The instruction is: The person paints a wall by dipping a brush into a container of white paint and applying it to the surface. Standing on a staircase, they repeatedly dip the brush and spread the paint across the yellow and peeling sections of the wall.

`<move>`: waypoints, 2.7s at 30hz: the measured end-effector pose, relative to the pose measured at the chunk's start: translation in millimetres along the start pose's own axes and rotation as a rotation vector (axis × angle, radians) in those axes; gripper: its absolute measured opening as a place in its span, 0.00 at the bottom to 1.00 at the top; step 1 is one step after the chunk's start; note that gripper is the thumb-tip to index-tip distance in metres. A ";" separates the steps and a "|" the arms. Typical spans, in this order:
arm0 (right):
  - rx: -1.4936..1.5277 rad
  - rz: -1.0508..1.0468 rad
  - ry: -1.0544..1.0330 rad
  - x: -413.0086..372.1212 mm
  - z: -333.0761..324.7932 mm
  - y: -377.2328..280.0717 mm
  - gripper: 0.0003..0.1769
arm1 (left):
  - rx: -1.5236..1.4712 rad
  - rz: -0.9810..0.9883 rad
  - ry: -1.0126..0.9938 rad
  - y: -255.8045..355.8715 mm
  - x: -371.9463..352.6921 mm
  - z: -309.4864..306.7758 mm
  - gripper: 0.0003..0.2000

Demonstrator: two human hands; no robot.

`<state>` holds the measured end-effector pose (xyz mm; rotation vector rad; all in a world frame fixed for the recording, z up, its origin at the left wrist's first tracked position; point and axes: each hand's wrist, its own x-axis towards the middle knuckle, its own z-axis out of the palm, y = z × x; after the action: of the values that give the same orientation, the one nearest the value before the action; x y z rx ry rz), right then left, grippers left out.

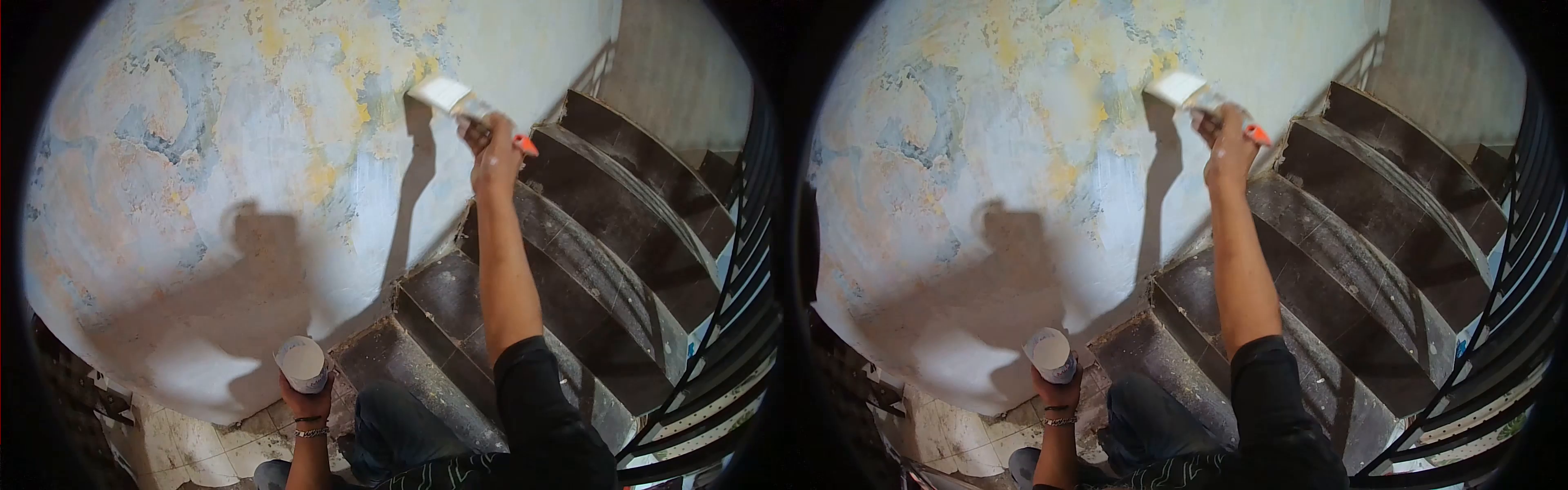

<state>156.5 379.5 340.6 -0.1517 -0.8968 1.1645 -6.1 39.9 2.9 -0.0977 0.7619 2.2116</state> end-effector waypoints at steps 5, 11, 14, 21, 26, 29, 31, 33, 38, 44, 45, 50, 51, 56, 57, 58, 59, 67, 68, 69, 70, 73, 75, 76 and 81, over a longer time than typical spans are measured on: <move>0.128 0.108 0.026 28.8 -27.4 51.7 0.14 | -0.014 0.005 -0.026 3.7 -1.9 -6.3 0.25; -0.127 0.299 0.229 -83.4 -166.9 128.7 0.14 | 0.006 0.010 -0.039 4.4 -7.9 4.8 0.25; -0.280 0.490 0.205 -134.7 -212.0 130.7 0.14 | -0.116 -0.104 -0.077 9.0 -6.6 3.8 0.25; -0.086 0.368 0.230 -132.0 -118.8 128.5 0.11 | 0.022 0.023 -0.040 4.1 -1.6 -2.9 0.26; 0.009 0.126 0.000 -64.3 -20.0 32.2 0.14 | -0.035 -0.012 -0.043 5.3 -0.2 -4.6 0.26; 0.065 0.047 -0.005 -58.6 -11.2 22.3 0.14 | 0.158 0.133 -0.012 -6.2 15.1 -22.2 0.26; 0.053 0.123 0.005 -62.1 -34.7 58.0 0.15 | 0.213 0.175 -0.005 -8.9 14.8 -25.9 0.26; 0.065 0.179 0.063 -92.2 -70.9 106.2 0.16 | 0.200 0.152 -0.047 -4.6 10.7 -20.5 0.26; -0.163 0.545 0.201 -233.4 -182.0 162.8 0.15 | 0.658 0.354 -0.177 -4.4 17.4 -45.8 0.33; -0.225 0.672 0.206 -286.4 -161.7 177.9 0.17 | -0.035 0.013 -0.216 12.1 0.4 -10.9 0.28; -0.147 0.569 0.190 -272.6 -136.3 177.8 0.18 | -0.006 0.035 -0.185 12.0 0.1 -9.9 0.26; 0.078 0.264 0.004 -175.8 12.1 71.3 0.20 | 0.012 0.105 -0.081 10.0 1.9 -8.8 0.26; 0.104 0.202 -0.043 -161.2 26.1 57.2 0.21 | -0.011 0.088 -0.090 11.8 0.3 -7.6 0.26; 0.154 0.192 -0.122 -137.8 41.2 59.1 0.22 | -0.184 -0.033 -0.159 22.4 -10.2 4.8 0.27; 0.143 0.219 -0.116 -141.5 31.1 79.3 0.22 | -0.176 -0.030 -0.156 22.2 -10.4 4.9 0.27; 0.105 0.263 -0.061 -159.4 16.7 93.2 0.21 | -0.183 -0.036 -0.157 22.3 -11.2 6.0 0.27; 0.071 0.306 -0.010 -185.5 -4.0 104.7 0.21 | -0.192 -0.038 -0.159 22.7 -11.7 7.8 0.27; -0.332 0.759 0.176 -317.7 -205.8 175.7 0.16 | -0.095 -0.022 -0.057 16.3 -7.7 -1.0 0.27; -0.346 0.800 0.216 -316.0 -212.2 178.0 0.16 | -0.082 -0.003 -0.059 14.5 -5.1 -3.7 0.26; -0.280 0.744 0.212 -303.4 -198.3 172.9 0.16 | -0.090 -0.006 -0.078 14.4 -4.4 -4.7 0.26; -0.215 0.687 0.209 -284.0 -169.2 159.1 0.16 | -0.098 -0.010 -0.097 14.4 -3.6 -5.7 0.26; -0.049 0.470 0.142 -196.5 -105.5 136.2 0.15 | -0.153 -0.067 -0.188 16.9 -0.5 -2.0 0.26; 0.015 0.241 0.123 -138.6 -38.6 83.1 0.16 | -0.138 -0.076 -0.200 17.2 -0.2 -3.4 0.26; 0.052 0.183 0.063 -102.8 -29.8 75.7 0.15 | -0.116 -0.051 -0.227 17.3 -0.3 -2.4 0.26; 0.211 0.003 -0.154 13.8 57.0 -7.2 0.13 | 0.023 0.104 -0.042 8.8 3.0 -2.3 0.26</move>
<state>124.6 369.1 389.2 0.1094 -0.9016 1.2780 -14.8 35.9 4.4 -0.0002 0.7849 2.2952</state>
